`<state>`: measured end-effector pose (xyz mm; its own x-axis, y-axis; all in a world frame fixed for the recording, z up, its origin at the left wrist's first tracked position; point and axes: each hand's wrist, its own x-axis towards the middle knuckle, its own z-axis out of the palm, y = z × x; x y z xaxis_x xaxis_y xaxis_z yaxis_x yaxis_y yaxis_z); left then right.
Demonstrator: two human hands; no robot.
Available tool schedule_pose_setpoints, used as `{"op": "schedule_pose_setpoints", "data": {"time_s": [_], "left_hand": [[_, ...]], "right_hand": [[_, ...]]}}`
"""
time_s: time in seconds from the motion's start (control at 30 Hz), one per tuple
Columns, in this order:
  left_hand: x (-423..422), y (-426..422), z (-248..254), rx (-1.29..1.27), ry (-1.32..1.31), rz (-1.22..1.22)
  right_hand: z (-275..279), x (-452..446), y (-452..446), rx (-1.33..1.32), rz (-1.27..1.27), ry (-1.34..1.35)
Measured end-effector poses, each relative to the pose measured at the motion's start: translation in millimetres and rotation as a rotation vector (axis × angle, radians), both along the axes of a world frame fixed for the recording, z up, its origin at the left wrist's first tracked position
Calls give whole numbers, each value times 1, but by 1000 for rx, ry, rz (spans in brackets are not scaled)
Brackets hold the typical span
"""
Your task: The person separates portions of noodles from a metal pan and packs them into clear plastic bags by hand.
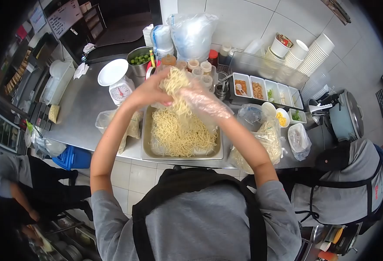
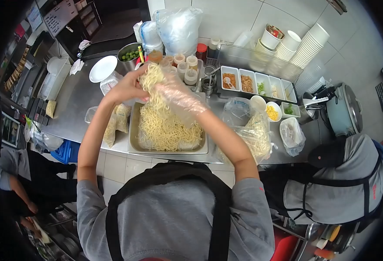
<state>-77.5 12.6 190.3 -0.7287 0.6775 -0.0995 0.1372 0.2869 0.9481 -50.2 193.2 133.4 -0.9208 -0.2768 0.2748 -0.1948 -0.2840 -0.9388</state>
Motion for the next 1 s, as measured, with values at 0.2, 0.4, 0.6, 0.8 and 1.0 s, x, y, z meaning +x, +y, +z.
{"op": "schedule_pose_setpoints", "data": {"time_s": [0.2, 0.4, 0.6, 0.8, 1.0], "left_hand": [[20, 5, -41, -282, 664, 50], [39, 2, -49, -241, 677, 104], [34, 0, -51, -122, 370, 93], [18, -26, -45, 195, -239, 41], [19, -24, -31, 205, -283, 15]], "right_hand": [[-34, -21, -3, 748, -5, 124], [-67, -18, -24, 76, 84, -78], [-48, -34, -40, 1284, -21, 430], [39, -20, -28, 1422, 189, 339], [89, 14, 6, 1324, 94, 387]]}}
